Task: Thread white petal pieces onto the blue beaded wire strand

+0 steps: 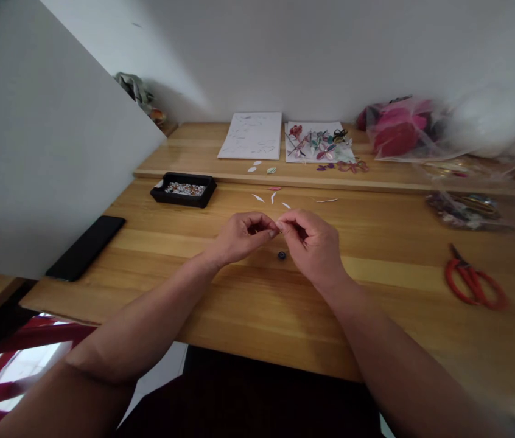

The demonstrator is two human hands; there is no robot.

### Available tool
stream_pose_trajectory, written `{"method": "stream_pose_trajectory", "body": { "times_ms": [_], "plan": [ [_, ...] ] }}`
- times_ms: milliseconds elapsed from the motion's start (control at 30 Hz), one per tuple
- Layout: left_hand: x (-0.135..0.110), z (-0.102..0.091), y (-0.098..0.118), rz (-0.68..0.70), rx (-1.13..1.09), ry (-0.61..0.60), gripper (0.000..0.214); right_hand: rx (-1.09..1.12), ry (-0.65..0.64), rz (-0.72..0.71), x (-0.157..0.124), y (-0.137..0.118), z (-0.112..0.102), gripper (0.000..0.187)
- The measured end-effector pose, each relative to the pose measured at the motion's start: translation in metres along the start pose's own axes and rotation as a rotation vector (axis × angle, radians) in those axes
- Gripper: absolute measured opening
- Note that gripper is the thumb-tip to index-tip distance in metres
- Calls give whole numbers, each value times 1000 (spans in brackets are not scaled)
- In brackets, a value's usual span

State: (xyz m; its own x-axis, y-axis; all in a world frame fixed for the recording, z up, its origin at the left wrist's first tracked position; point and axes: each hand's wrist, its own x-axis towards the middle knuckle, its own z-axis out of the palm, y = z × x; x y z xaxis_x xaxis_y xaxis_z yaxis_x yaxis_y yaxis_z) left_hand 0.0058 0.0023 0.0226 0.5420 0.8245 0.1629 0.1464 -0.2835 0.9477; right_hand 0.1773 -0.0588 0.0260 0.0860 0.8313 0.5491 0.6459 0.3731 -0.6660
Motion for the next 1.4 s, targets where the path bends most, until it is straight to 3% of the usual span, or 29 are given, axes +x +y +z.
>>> {"method": "stream_pose_trajectory", "body": {
  "times_ms": [300, 833, 1200, 1400],
  "plan": [
    [-2, -4, 5, -48, 59, -33, 20, -74, -65, -135, 2, -5, -4, 11],
    [-1, -5, 4, -32, 32, -62, 22, -36, -60, -96, 1, -6, -4, 9],
    [0, -8, 2, 74, 141, -45, 9, 162, -108, 163, 5, -3, -7, 11],
    [-1, -9, 7, 156, 70, -88, 9, 428, -259, 414, 18, 6, -16, 19]
  ]
}}
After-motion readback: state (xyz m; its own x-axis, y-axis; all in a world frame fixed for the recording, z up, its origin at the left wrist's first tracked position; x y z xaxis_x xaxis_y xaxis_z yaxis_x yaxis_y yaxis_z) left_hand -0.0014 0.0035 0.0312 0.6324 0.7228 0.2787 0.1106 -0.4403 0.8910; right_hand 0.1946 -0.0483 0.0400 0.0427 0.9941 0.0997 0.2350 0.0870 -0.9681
